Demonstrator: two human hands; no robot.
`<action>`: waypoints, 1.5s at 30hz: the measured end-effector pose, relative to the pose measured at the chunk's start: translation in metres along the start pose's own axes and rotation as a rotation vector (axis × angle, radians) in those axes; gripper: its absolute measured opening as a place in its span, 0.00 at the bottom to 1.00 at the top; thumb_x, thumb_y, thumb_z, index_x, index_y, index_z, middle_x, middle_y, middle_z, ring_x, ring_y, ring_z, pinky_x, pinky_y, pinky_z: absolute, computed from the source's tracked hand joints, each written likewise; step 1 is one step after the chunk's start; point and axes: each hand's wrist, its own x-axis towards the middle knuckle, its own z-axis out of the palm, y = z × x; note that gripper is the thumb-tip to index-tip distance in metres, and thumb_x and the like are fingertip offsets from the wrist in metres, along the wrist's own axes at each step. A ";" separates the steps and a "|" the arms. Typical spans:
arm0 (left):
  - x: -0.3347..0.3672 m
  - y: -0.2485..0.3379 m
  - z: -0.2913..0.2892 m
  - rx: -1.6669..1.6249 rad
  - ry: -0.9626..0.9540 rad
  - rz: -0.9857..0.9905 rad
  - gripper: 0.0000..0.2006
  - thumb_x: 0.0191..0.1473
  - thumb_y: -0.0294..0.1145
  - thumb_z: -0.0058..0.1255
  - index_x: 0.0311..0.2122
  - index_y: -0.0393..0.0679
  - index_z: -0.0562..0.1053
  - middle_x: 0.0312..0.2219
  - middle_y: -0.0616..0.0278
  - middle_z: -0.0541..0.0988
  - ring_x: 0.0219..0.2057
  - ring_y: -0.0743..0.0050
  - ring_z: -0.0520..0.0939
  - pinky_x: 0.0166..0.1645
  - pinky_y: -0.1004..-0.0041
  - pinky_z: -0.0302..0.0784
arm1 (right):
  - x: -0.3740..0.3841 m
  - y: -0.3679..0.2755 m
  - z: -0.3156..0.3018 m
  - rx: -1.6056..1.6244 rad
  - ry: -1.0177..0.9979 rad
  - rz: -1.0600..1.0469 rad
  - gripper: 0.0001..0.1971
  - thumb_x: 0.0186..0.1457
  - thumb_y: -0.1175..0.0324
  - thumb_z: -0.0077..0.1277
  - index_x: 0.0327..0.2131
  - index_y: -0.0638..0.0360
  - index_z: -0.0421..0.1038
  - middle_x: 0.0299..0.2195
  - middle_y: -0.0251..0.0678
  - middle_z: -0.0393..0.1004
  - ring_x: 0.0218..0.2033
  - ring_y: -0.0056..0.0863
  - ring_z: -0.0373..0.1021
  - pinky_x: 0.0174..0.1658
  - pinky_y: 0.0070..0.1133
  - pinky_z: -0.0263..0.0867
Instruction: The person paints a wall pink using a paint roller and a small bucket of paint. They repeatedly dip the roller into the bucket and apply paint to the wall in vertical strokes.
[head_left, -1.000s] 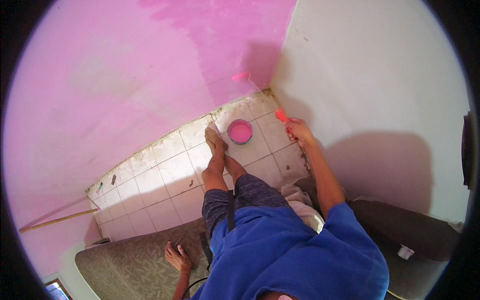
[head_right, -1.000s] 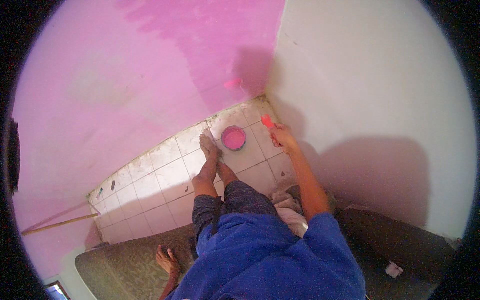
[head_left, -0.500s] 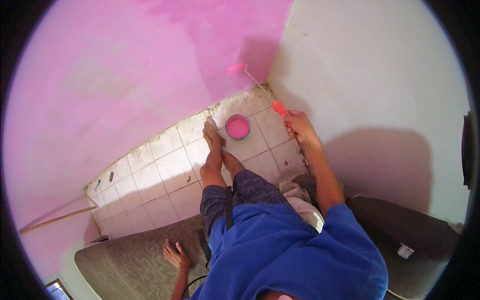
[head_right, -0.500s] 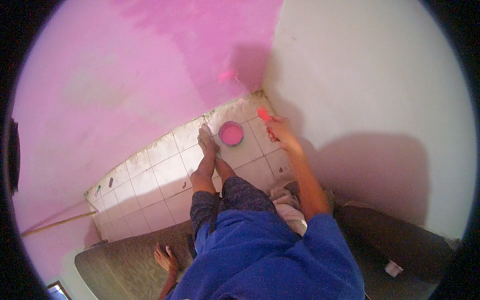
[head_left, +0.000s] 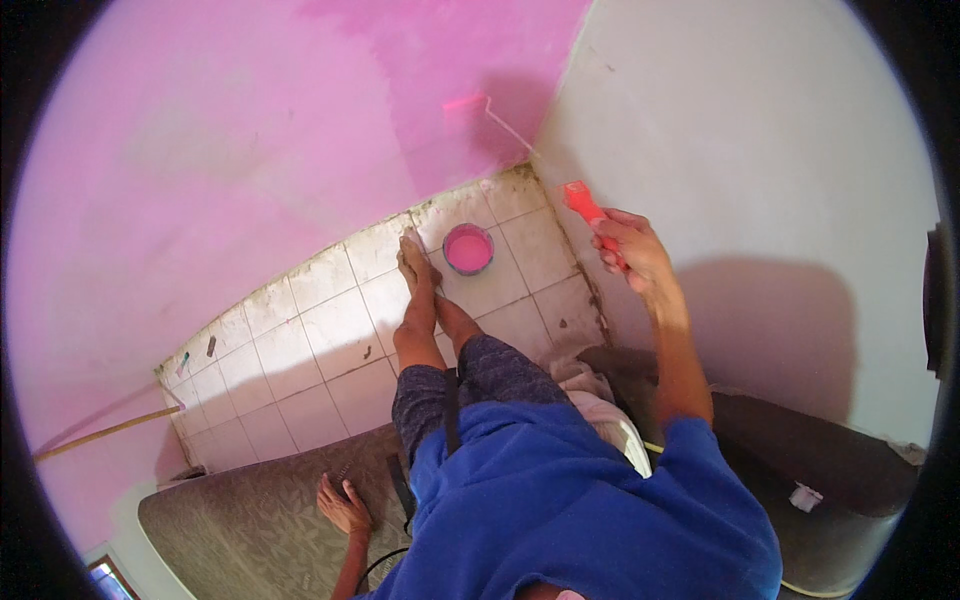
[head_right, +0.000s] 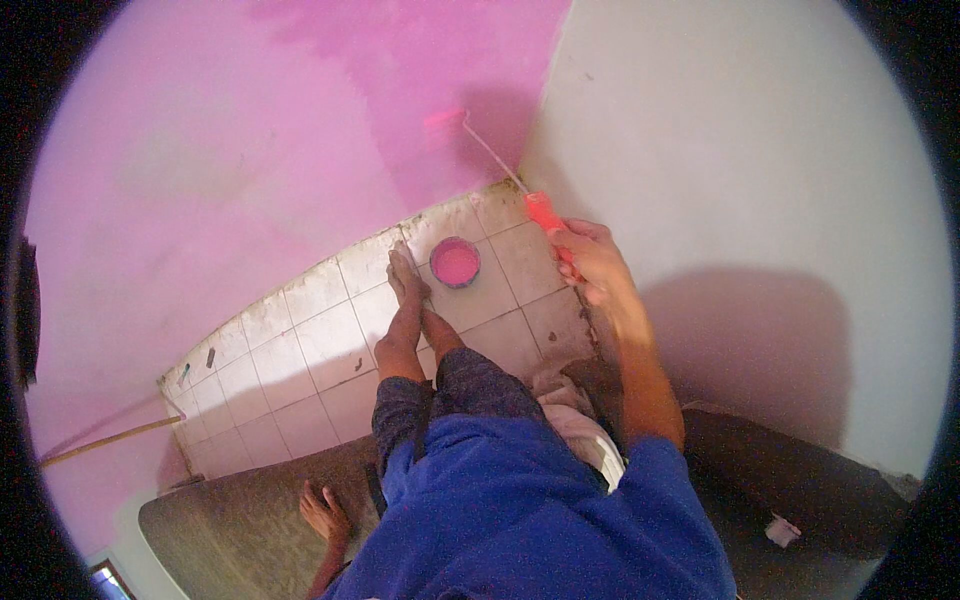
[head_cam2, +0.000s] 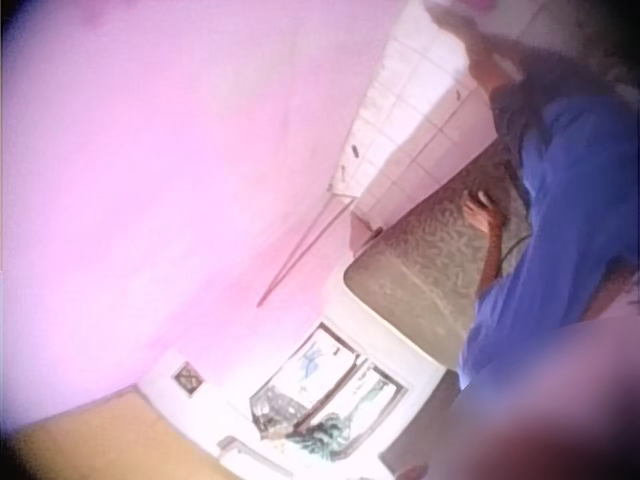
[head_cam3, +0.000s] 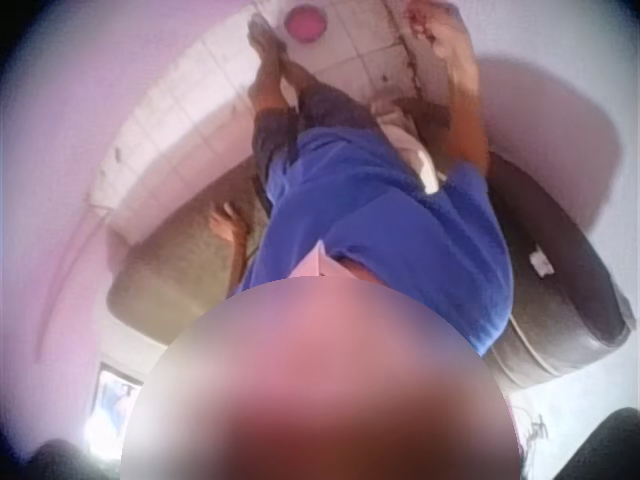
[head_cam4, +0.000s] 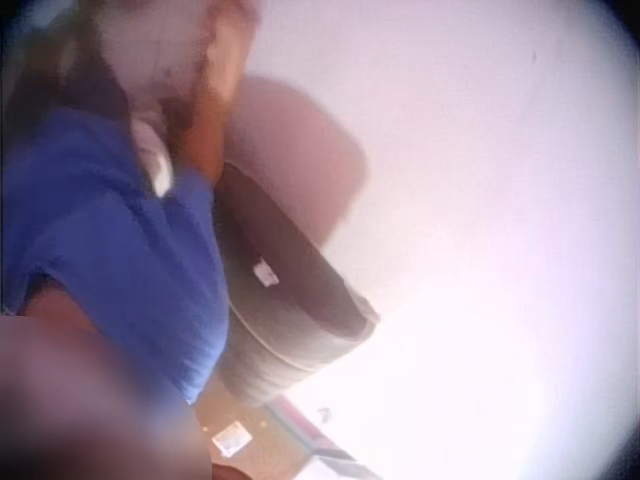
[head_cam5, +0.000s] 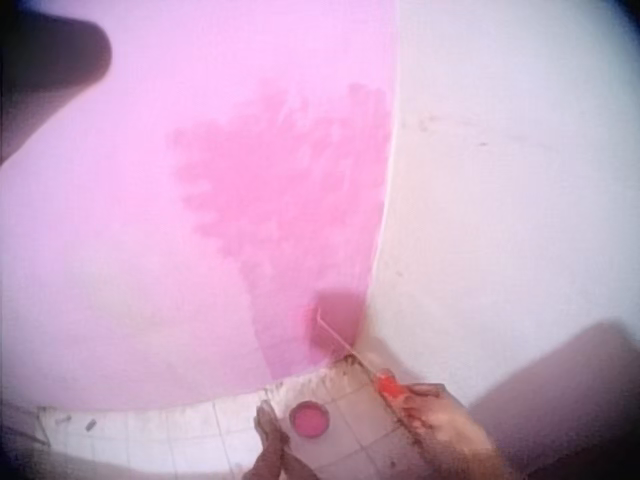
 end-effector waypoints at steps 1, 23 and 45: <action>0.000 0.001 0.000 0.002 0.000 -0.004 0.24 0.58 0.46 0.39 0.53 0.39 0.62 0.48 0.47 0.66 0.51 0.47 0.64 0.57 0.56 0.55 | -0.004 -0.003 0.001 -0.006 -0.012 0.000 0.10 0.54 0.69 0.49 0.38 0.63 0.69 0.18 0.28 0.65 0.13 0.12 0.56 0.14 0.13 0.51; 0.003 -0.003 0.001 0.004 0.043 0.068 0.24 0.58 0.46 0.41 0.54 0.41 0.61 0.48 0.47 0.67 0.51 0.47 0.65 0.56 0.54 0.55 | 0.027 0.017 0.004 -0.041 0.066 0.002 0.14 0.53 0.70 0.49 0.43 0.67 0.68 0.18 0.28 0.65 0.12 0.12 0.57 0.12 0.13 0.50; 0.004 0.002 -0.002 0.028 0.005 0.054 0.21 0.58 0.41 0.40 0.53 0.41 0.63 0.47 0.49 0.68 0.50 0.48 0.66 0.55 0.55 0.57 | 0.088 0.049 -0.027 -0.061 -0.033 0.084 0.20 0.53 0.71 0.48 0.50 0.66 0.63 0.19 0.28 0.64 0.13 0.12 0.55 0.14 0.12 0.50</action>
